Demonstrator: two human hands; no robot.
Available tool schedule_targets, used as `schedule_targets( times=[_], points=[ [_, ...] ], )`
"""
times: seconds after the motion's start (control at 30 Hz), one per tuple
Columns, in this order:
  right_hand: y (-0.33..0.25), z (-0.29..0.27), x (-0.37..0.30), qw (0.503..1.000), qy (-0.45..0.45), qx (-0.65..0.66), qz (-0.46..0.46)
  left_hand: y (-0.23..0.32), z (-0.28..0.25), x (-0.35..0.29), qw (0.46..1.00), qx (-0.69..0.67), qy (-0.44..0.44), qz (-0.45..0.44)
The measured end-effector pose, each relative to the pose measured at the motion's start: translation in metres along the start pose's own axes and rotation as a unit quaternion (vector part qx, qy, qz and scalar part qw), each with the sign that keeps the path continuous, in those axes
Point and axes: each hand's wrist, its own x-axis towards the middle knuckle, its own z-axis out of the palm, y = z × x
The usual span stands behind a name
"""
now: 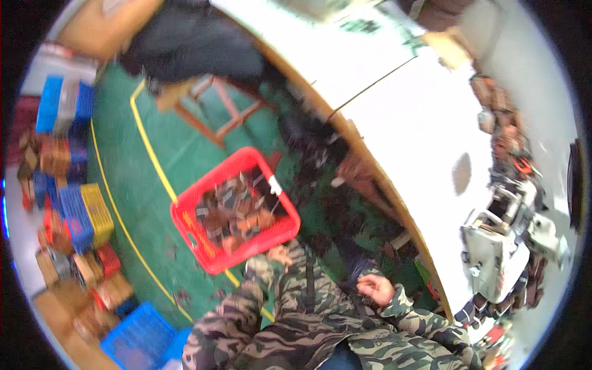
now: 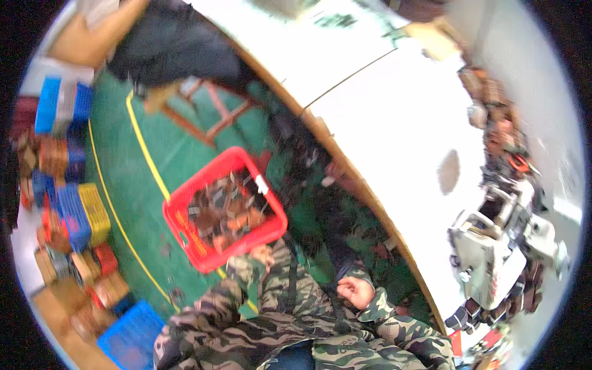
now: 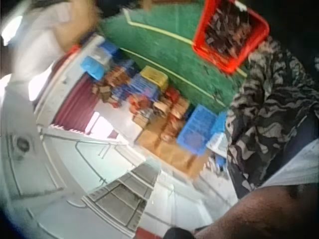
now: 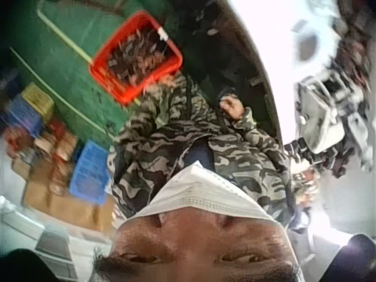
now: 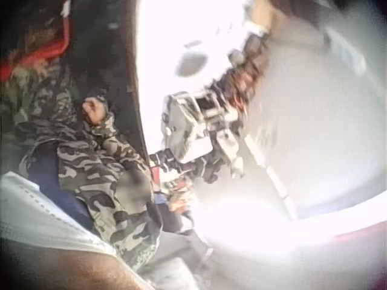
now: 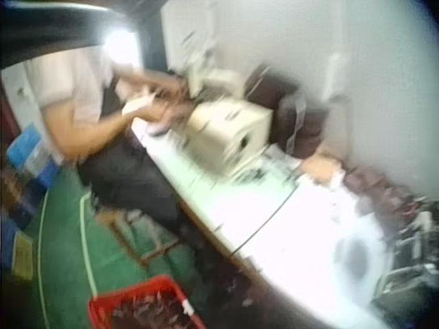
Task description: The person sorts leather shoe pieces by hand, feeds the edges of the pieces through a skiving machine one at a time, and stacks the processed pieces together.
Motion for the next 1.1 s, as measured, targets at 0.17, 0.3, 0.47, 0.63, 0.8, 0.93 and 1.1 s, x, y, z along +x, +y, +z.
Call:
schedule_targets(
  times=[0.17, 0.3, 0.47, 0.63, 0.8, 0.93, 1.1],
  points=[
    [-0.047, -0.041, -0.052, 0.992, 0.082, -0.090, -0.043, 0.048, 0.249, 0.131, 0.916, 0.079, 0.324, 0.224],
    [-0.083, -0.067, -0.071, 0.986, 0.086, -0.108, -0.091, 0.101, 0.469, 0.226, 0.647, 0.445, 0.596, 0.170],
    [-0.104, -0.099, -0.063, 0.984, 0.121, -0.055, -0.117, 0.209, 0.578, 0.290, 0.619, 0.567, 0.515, 0.175],
    [-0.113, -0.120, -0.067, 0.950, 0.252, 0.077, -0.167, 0.357, 0.630, 0.363, 0.627, 0.607, 0.445, 0.199],
    [-0.157, -0.111, -0.076, 0.926, 0.304, 0.189, -0.120, 0.608, 0.672, 0.368, 0.848, 0.418, 0.120, 0.304],
    [-0.159, -0.106, -0.061, 0.895, 0.336, 0.235, -0.174, 0.730, 0.799, 0.324, 0.522, 0.689, 0.384, 0.324],
    [-0.177, -0.096, -0.062, 0.875, 0.381, 0.273, -0.116, 0.725, 0.871, 0.374, 0.371, 0.508, 0.630, 0.456]
  ],
)
